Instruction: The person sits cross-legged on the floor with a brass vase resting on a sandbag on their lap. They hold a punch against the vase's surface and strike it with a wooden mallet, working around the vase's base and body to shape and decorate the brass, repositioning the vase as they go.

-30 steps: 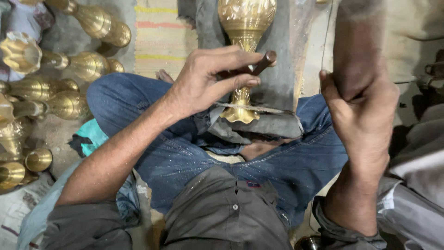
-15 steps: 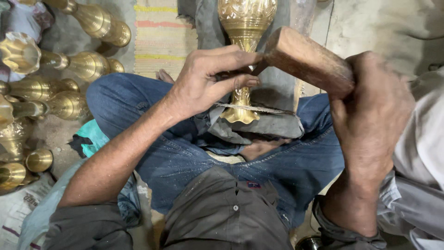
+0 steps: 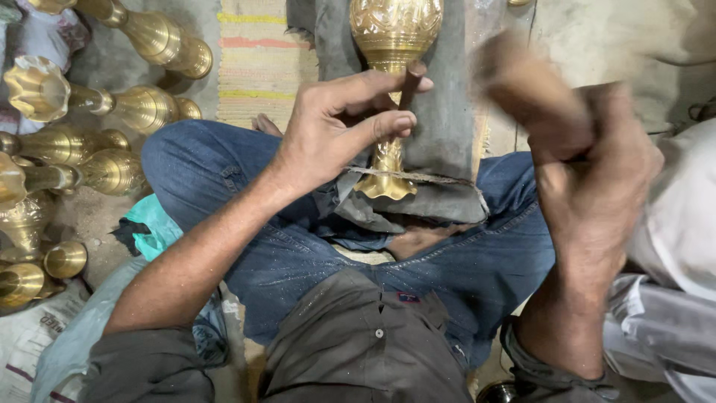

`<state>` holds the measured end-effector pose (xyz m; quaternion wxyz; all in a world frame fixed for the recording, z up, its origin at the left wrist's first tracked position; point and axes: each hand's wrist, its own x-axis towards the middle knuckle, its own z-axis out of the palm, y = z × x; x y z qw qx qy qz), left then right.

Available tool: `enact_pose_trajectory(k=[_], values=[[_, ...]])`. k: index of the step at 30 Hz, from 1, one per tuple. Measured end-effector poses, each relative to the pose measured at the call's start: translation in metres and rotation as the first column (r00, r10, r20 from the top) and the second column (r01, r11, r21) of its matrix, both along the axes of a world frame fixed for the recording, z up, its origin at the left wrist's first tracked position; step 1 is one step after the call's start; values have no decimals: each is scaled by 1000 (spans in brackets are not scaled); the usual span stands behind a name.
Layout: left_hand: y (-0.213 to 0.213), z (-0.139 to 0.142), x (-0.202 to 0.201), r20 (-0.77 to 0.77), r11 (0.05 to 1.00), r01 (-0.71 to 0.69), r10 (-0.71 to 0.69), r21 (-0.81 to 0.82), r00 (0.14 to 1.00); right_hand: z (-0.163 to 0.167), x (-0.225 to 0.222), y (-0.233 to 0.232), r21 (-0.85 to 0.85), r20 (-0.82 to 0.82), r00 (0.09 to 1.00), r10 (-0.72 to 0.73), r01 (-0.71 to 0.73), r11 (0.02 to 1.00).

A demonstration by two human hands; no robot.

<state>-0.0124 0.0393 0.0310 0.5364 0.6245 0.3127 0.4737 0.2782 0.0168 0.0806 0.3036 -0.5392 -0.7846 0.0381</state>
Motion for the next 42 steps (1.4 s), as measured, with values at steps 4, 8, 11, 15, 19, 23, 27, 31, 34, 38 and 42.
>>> enact_pose_trajectory(k=[4,8,11,15,19,23,27,31,34,38,42], values=[[0,1,5,-424,947,-47,186,319,886,-17,3,2,-82,-317,948,2,-30,996],[4,9,8,-486,894,23,221,447,846,-25,2,-1,-164,-203,973,-114,81,983],[9,17,12,-557,905,62,204,421,805,-31,4,-5,-152,-106,987,-118,101,983],[15,24,15,-611,898,116,189,424,769,-46,8,-11,-236,-125,981,-151,119,965],[19,27,14,-603,874,167,166,456,780,-61,13,-14,-314,-496,822,-279,130,941],[20,28,13,-629,885,208,115,417,769,-70,20,-23,-201,-233,957,-172,126,972],[22,31,14,-594,877,215,95,429,799,-85,21,-30,-236,-413,895,-166,71,969],[26,35,13,-609,855,267,70,445,790,-96,23,-28,-140,-431,883,-187,139,980],[26,34,13,-623,858,272,69,435,779,-94,24,-26,-190,-425,879,-216,147,971],[26,24,9,-537,851,225,77,475,840,-84,17,-29,-77,-275,936,-218,204,976],[12,7,1,-233,956,-97,165,278,958,-73,-6,-35,-181,-464,862,-203,133,975]])
